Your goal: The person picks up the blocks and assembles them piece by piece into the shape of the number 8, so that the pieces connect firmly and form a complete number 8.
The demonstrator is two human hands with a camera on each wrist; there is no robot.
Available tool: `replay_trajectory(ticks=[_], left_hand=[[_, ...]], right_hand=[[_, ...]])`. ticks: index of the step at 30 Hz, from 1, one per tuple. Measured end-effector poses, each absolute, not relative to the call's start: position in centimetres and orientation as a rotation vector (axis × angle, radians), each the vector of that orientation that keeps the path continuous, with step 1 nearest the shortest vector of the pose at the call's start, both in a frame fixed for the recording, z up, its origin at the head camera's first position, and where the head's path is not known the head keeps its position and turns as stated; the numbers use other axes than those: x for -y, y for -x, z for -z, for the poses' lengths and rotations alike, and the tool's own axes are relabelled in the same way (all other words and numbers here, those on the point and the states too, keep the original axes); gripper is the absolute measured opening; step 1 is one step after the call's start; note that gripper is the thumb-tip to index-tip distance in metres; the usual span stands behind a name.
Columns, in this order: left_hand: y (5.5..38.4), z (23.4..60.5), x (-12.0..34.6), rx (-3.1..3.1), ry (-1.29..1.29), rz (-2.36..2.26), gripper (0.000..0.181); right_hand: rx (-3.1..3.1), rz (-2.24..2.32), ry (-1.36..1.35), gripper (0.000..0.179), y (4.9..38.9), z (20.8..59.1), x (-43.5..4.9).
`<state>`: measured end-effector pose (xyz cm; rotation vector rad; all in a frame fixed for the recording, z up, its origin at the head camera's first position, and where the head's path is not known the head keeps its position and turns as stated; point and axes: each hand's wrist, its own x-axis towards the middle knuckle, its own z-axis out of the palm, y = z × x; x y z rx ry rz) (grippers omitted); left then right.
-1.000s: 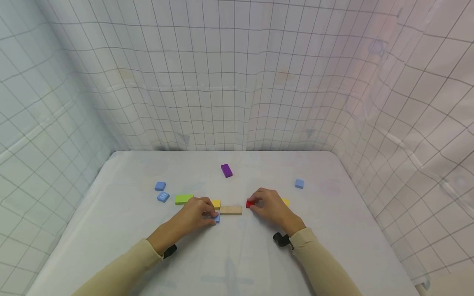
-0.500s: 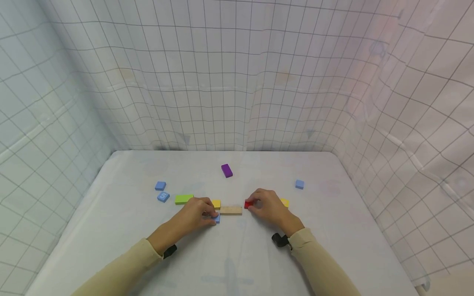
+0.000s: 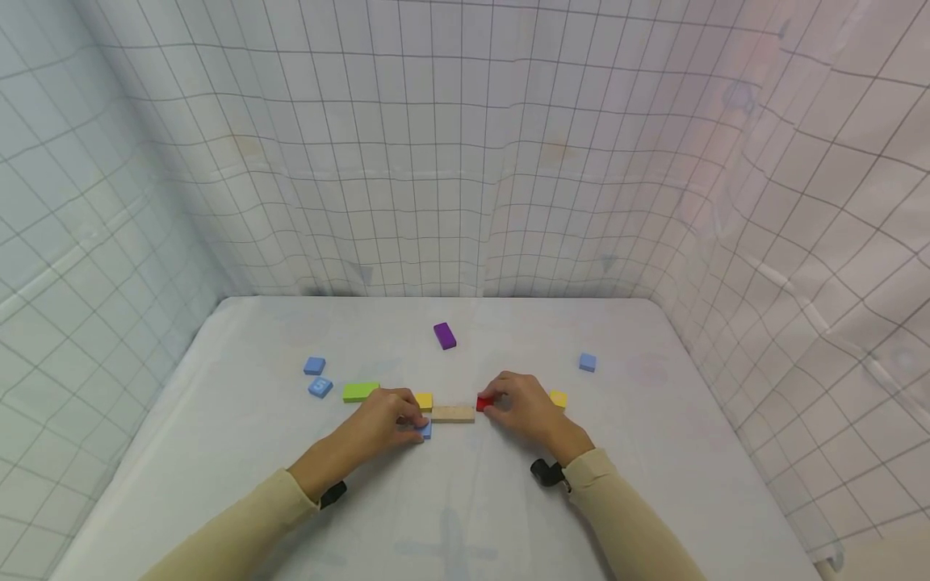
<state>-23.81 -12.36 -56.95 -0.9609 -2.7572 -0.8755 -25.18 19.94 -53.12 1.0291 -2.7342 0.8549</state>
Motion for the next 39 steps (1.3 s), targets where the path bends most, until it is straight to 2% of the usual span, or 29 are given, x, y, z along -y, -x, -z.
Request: replay_trajectory(ticks=[4,9,12,19,28,30,36,39], left_hand=[[24.4,57.9,12.6,2.718,0.991,0.891,0.02],[22.5,54.1,12.0,2.759,0.983,0.94,0.018],[22.0,53.1,11.8,2.769,0.981,0.935,0.017],[24.1,57.2,12.4,2.764,0.968,0.89,0.021],[22.3,54.0,12.0,2.768,0.977,0.93,0.019],[22.9,55.0,12.2,2.75,0.995,0.901,0.019],[22.3,53.9,11.9,2.781,0.966,0.93,0.018],[22.9,55.0,11.9,2.771,0.976,0.908,0.019]], right_hand=[[2.735,-0.852,-1.029,0.022,25.1,53.3,-19.9],[2.73,-0.848,-1.034,0.022,25.2,53.4,-19.9],[2.73,-0.856,-1.033,0.021,25.2,53.4,-19.9],[2.742,-0.859,-1.033,0.023,25.2,53.3,-19.8],[2.752,-0.834,-1.034,0.027,25.1,53.2,-19.8],[2.754,-0.827,-1.033,0.027,25.2,53.2,-19.7],[2.726,-0.816,-1.06,0.025,25.3,53.4,-19.7],[2.71,-0.807,-1.073,0.024,25.3,53.5,-19.7]])
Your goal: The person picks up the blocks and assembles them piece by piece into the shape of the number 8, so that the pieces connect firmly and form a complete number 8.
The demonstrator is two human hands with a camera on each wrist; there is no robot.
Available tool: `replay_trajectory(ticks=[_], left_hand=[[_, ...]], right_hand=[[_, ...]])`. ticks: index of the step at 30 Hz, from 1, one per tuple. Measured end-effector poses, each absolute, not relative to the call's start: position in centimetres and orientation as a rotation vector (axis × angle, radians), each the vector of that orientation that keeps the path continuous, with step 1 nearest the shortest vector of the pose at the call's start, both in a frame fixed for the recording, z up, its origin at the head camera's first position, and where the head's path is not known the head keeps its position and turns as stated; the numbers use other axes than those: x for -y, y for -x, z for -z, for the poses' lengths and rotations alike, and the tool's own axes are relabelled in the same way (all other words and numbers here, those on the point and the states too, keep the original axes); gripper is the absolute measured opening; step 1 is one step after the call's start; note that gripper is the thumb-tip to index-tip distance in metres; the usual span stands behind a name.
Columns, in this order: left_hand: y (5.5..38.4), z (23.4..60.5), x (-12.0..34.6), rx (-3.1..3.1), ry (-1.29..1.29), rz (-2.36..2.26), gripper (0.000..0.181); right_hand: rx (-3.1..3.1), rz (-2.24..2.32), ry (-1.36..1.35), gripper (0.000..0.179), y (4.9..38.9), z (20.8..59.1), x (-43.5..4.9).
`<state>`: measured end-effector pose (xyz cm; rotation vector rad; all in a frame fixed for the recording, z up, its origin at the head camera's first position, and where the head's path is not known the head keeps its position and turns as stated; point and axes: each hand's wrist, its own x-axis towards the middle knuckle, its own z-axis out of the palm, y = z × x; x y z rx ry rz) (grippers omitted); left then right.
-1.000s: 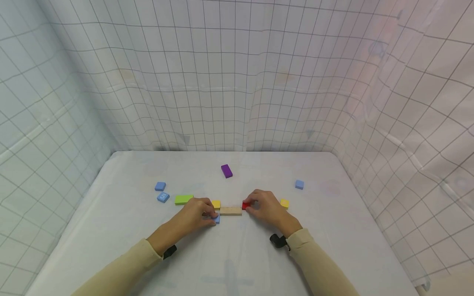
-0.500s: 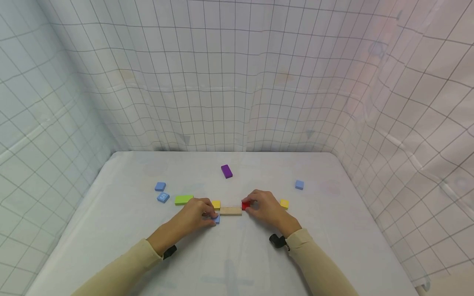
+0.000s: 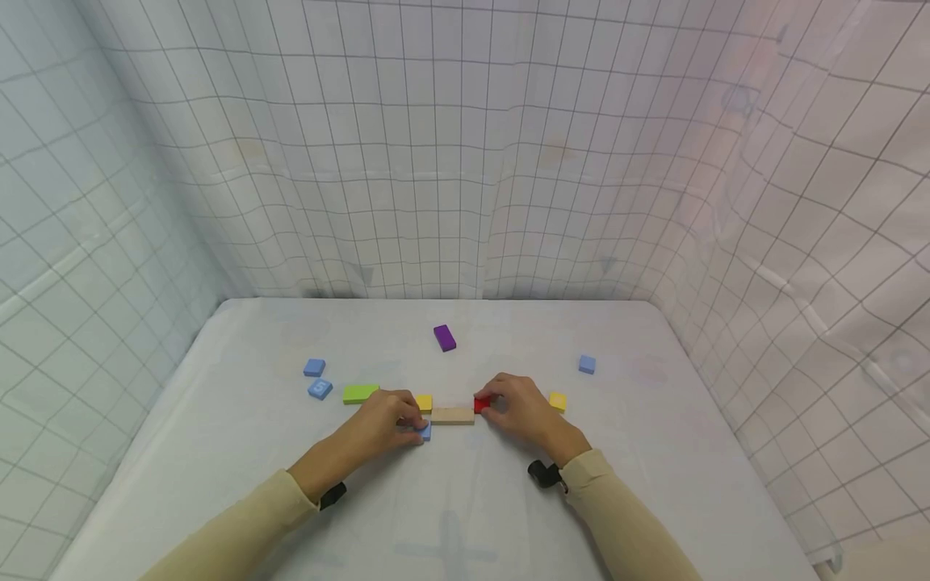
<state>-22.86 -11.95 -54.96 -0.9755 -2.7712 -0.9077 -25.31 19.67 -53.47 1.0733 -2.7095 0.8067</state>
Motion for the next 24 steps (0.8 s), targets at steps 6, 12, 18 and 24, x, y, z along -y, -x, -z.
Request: replay_trajectory(ticks=[6,12,18,24], left_hand=[[22.0,53.3,11.8,2.781,0.976,0.914,0.018],[21.6,52.3,11.5,2.851,0.921,0.907,0.017],[23.3,55.9,12.2,2.756,0.997,0.878,0.019],[21.7,52.8,11.6,2.856,0.907,0.926,0.018]], right_hand=[[2.741,-0.824,-1.053,0.025,25.3,53.4,-19.6],[2.739,-0.825,-1.045,0.026,25.3,53.3,-19.6],[2.737,-0.84,-1.049,0.03,25.2,53.5,-19.7],[2.74,-0.835,-1.047,0.034,25.3,53.7,-19.7]])
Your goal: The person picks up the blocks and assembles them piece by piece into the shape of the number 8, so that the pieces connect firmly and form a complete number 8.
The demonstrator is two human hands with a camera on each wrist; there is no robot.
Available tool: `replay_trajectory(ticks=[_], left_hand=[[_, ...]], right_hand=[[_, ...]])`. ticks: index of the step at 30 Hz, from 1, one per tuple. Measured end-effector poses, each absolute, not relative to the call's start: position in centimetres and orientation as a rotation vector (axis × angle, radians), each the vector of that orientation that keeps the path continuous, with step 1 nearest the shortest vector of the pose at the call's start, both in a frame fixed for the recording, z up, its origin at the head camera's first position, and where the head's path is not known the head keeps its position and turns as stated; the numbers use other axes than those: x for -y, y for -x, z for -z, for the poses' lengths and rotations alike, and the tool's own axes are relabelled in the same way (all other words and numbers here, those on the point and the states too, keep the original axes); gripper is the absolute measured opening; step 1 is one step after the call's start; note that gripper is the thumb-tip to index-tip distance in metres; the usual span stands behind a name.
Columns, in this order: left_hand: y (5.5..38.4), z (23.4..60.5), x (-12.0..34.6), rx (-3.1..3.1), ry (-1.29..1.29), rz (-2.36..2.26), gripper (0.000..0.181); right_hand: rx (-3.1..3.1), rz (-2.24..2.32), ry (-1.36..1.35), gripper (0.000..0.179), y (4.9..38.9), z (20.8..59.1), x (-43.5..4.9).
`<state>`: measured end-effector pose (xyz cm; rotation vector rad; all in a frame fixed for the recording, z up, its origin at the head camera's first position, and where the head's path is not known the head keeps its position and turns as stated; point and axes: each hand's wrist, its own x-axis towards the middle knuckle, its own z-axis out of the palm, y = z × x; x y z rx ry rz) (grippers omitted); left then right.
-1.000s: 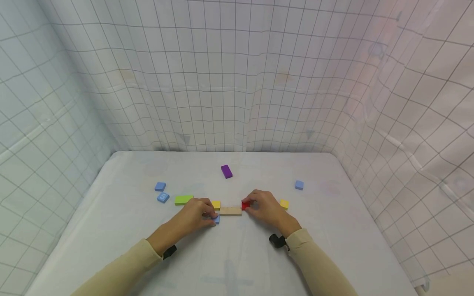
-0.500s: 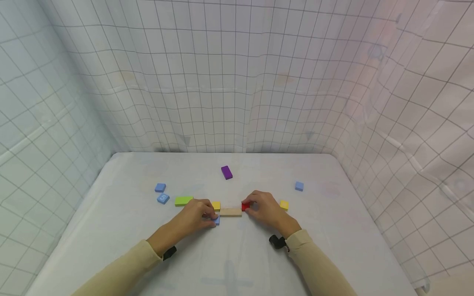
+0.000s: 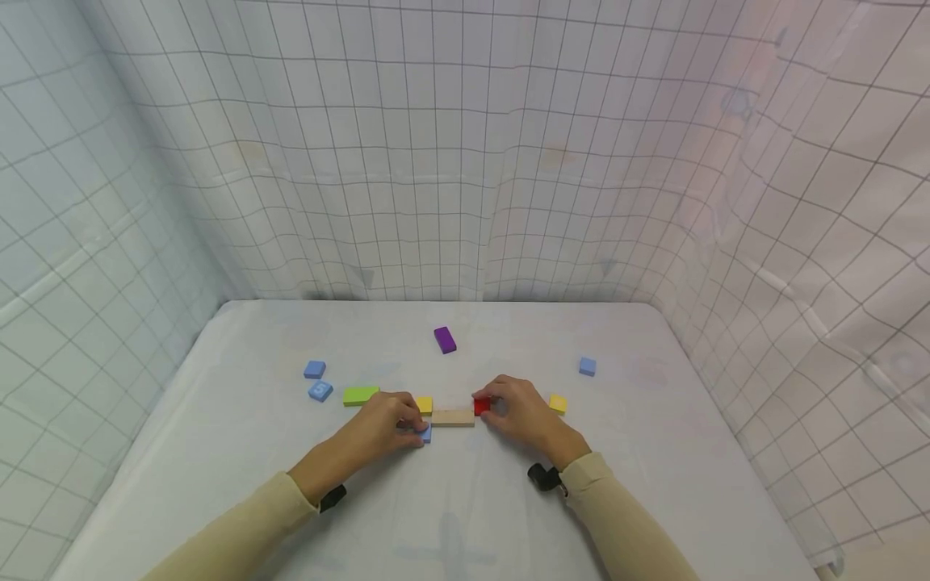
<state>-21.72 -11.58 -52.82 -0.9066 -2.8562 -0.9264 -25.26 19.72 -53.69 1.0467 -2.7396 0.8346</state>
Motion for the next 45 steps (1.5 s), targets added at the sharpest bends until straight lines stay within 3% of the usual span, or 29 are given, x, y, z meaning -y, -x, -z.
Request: replay_trajectory(ticks=[21,29,34,45], left_hand=[[20.9,51.4,11.2,2.913,0.848,0.894,0.017],[22.3,53.8,12.2,2.776,0.987,0.912,0.018],[21.3,51.9,11.6,2.833,0.924,0.921,0.017],[20.9,51.4,11.4,2.905,0.871,0.889,0.017]], right_hand=[[2.708,-0.826,-1.027,0.037,24.7,53.4,-20.2],[2.717,-0.786,-0.995,0.038,24.5,53.4,-20.7],[2.729,-0.789,-0.973,0.04,24.2,53.1,-21.1],[2.765,-0.766,-0.925,0.041,23.7,52.6,-22.6]])
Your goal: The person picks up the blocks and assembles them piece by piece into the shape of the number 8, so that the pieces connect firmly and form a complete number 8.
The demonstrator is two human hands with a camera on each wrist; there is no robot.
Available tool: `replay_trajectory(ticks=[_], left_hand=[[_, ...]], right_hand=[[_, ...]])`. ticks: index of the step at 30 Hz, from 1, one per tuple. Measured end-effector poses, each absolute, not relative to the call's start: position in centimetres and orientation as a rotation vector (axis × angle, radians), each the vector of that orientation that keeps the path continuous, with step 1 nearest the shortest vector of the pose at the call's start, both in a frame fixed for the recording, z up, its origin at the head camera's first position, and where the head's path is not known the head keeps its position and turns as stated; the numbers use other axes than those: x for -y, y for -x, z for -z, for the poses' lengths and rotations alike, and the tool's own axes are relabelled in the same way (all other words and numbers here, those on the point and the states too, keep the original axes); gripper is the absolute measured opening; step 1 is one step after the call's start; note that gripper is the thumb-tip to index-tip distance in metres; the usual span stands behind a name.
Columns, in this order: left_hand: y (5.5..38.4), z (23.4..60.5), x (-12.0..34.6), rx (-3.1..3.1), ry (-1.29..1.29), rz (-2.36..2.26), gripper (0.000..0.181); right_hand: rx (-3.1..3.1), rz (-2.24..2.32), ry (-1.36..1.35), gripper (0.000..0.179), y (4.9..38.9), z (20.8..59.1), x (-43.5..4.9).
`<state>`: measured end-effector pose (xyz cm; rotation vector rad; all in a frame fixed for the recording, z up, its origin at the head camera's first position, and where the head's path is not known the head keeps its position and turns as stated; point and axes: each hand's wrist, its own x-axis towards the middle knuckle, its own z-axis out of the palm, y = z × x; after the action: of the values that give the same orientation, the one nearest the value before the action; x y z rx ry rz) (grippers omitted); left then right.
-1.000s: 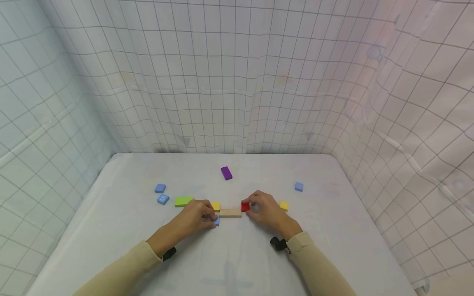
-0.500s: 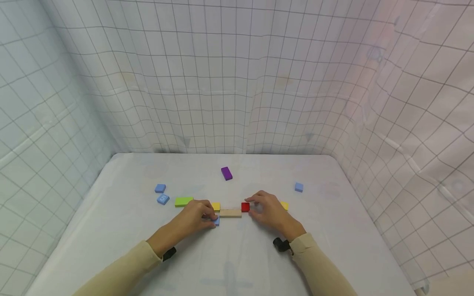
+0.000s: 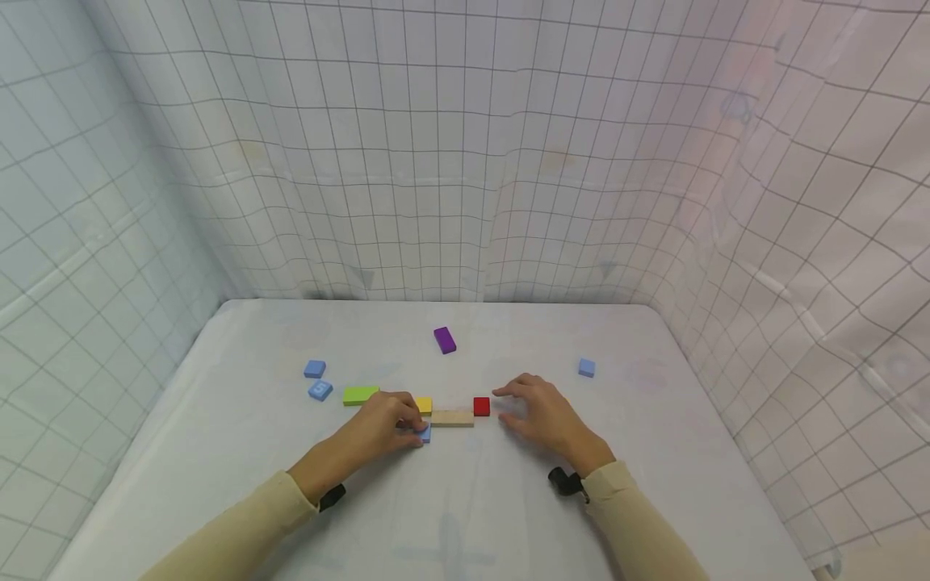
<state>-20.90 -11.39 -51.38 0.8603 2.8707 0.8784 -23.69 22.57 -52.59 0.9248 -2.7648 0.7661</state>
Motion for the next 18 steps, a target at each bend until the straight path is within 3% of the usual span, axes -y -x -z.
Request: replay_trajectory(ticks=[18], left_hand=[[20.8,51.3,11.3,-2.863,-0.819,-0.878,0.017]], right_hand=[[2.752,-0.653,-0.866,0.041,22.7,53.0,-25.9]])
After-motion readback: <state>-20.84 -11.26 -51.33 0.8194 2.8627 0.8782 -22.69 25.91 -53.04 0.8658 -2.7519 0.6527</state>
